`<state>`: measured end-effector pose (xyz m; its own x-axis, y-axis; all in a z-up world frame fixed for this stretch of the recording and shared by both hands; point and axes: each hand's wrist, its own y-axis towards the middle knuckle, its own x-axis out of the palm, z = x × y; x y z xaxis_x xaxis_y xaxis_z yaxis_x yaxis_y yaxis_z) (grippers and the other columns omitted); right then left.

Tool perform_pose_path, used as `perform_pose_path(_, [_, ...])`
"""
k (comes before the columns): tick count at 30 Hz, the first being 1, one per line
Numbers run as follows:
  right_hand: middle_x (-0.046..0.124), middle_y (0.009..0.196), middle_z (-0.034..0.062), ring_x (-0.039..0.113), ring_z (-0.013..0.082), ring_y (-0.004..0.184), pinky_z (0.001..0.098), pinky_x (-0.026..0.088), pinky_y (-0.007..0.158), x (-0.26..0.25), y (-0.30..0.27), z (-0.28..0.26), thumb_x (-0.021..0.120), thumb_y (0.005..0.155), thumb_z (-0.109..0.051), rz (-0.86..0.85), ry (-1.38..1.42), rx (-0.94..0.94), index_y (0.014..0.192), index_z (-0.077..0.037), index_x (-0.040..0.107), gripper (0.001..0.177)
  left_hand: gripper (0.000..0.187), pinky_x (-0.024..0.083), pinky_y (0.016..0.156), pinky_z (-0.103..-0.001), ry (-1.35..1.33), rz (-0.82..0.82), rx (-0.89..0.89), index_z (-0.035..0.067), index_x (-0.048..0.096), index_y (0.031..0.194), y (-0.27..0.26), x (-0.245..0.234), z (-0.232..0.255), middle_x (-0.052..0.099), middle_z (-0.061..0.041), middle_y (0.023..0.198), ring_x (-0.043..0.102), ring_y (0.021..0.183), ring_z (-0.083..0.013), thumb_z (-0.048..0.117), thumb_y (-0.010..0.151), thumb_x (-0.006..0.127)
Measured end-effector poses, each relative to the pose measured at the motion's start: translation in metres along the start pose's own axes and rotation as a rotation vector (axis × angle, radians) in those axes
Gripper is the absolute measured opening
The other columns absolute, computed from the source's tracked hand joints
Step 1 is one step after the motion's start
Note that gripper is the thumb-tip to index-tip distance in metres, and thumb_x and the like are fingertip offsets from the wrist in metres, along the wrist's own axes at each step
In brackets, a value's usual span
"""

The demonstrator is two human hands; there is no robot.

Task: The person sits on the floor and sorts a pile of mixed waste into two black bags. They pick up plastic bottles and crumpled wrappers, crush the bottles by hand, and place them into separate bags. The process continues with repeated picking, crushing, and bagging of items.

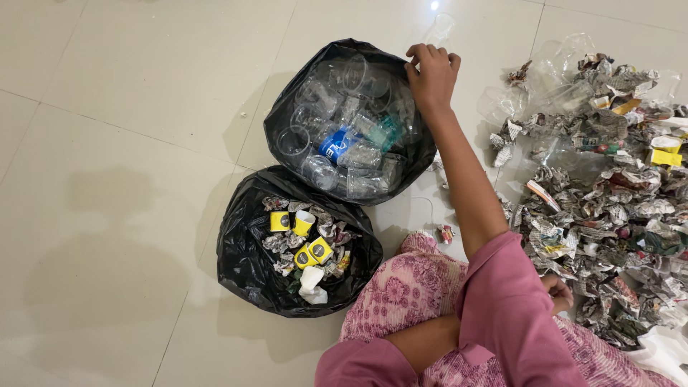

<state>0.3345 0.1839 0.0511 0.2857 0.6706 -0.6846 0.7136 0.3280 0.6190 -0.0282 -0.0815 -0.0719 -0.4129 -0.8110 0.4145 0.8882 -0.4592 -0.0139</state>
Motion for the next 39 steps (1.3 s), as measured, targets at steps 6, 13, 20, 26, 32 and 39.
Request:
perform_pose_path(6, [0.069,0.115,0.0123,0.062,0.0323,0.105,0.0474,0.037,0.091,0.006,0.007,0.01,0.087,0.068,-0.034,0.052,-0.113,-0.249,0.129,-0.011,0.059,0.071,0.025,0.049,0.091,-0.03,0.013,-0.013,-0.001,0.006,0.06,0.118,0.0,0.0,0.003,0.065,-0.007,0.11,0.061,0.104,-0.0166,0.026,0.104,0.063])
perform_pose_path(13, [0.074,0.09,0.0103,0.066,0.0319,0.096,0.0512,0.038,0.099,0.035,0.016,0.017,0.076,0.094,-0.021,-0.332,-0.142,0.063,0.104,-0.014,0.074,0.012,0.026,0.049,0.09,-0.031,0.032,-0.015,0.016,0.006,0.061,0.118,0.004,-0.009,0.009,0.066,-0.008,0.109,0.062,0.103,-0.017,0.027,0.103,0.064])
perform_pose_path(20, [0.074,0.088,0.0053,0.067,0.0298,0.092,0.0495,0.036,0.096,0.021,0.019,0.01,0.08,0.094,-0.021,-0.064,-0.013,-0.018,0.101,-0.012,0.071,0.014,0.028,0.05,0.089,-0.031,0.035,-0.02,0.006,0.005,0.062,0.119,-0.001,-0.004,0.005,0.067,-0.008,0.109,0.063,0.102,-0.0174,0.028,0.102,0.065])
perform_pose_path(26, [0.075,0.1,0.0014,0.065,0.0266,0.102,0.0501,0.034,0.1,-0.041,0.018,0.0,0.083,0.096,-0.023,-0.015,-0.008,-0.159,0.115,-0.012,0.067,0.027,0.03,0.05,0.088,-0.031,0.074,-0.014,-0.001,0.005,0.063,0.119,0.004,-0.01,-0.006,0.068,-0.009,0.109,0.064,0.102,-0.0178,0.029,0.101,0.066])
perform_pose_path(32, [0.072,0.121,0.0021,0.063,0.0247,0.116,0.0437,0.037,0.109,-0.164,-0.012,-0.002,0.075,0.103,-0.012,0.016,-0.041,-0.241,0.122,-0.011,0.065,0.022,0.031,0.051,0.087,-0.031,0.185,-0.001,0.033,0.005,0.063,0.119,0.036,-0.012,-0.017,0.069,-0.009,0.109,0.065,0.101,-0.0181,0.03,0.101,0.067])
perform_pose_path(39, [0.068,0.123,0.0099,0.061,0.0314,0.123,0.0479,0.039,0.112,-0.334,-0.2,0.009,0.075,0.099,-0.016,-0.028,-0.271,-0.027,0.128,-0.009,0.063,0.032,0.025,0.053,0.077,-0.034,0.284,0.117,-0.064,0.005,0.062,0.115,0.053,-0.039,-0.022,0.067,-0.004,0.103,0.064,0.089,-0.0194,0.022,0.096,0.069])
